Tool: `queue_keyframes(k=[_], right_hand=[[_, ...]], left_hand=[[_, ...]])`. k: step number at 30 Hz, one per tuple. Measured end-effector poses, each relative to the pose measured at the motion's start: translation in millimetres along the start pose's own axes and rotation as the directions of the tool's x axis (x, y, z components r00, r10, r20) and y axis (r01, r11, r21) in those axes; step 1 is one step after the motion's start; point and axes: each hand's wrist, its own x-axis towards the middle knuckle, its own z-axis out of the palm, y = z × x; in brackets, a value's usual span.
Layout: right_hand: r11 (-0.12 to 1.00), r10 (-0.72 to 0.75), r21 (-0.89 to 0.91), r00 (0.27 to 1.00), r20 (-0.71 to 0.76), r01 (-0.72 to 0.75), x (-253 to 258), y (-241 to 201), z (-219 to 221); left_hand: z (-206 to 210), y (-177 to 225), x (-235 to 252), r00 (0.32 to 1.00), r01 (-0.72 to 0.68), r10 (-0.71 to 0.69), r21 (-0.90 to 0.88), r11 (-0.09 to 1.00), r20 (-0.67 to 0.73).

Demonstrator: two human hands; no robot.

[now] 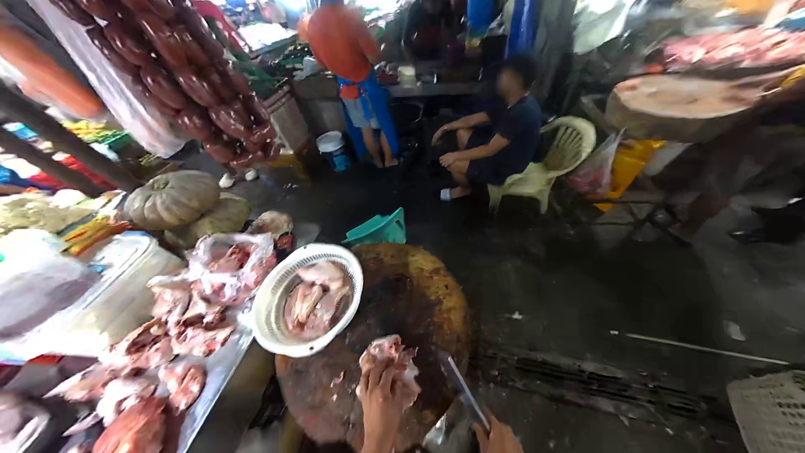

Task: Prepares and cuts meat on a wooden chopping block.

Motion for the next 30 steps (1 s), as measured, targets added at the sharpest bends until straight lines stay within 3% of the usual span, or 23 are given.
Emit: queue_keyframes(k=[4, 7, 15, 22, 30], right_hand=[[1.0, -0.003, 0.0, 1.0, 0.029, 0.003, 2.5, 6.4, -10.4], [0.993, -0.109, -0.048, 0.994, -0.007, 0.108, -2.3, -3.4, -22.4], [0.927, -0.32, -0.174, 0.943, 0.089, 0.331, -12.7, -118.8, -27.9], [0.903, -0.239, -0.331, 0.96, 0.143, 0.274, -9.1, -159.6, -15.0], [0.927, -0.229, -0.288, 0.971, 0.067, 0.238, -20.7, -162.5, -9.0]], left_hand=[[-5.5, 5.5, -18.1, 0.987, 0.162, -0.163, -0.101, 0.982, -0.006], [6.0, 0.8, -24.2, 0.976, 0.19, -0.204, -0.151, 0.97, -0.079], [25.8, -18.7, -34.0, 0.961, 0.084, -0.14, -0.231, 0.969, -0.237], [31.1, -24.1, -32.7, 0.954, 0.025, -0.111, -0.293, 0.956, -0.279], [35.1, -29.5, -34.3, 0.962, 0.024, -0.112, -0.333, 0.943, -0.248]])
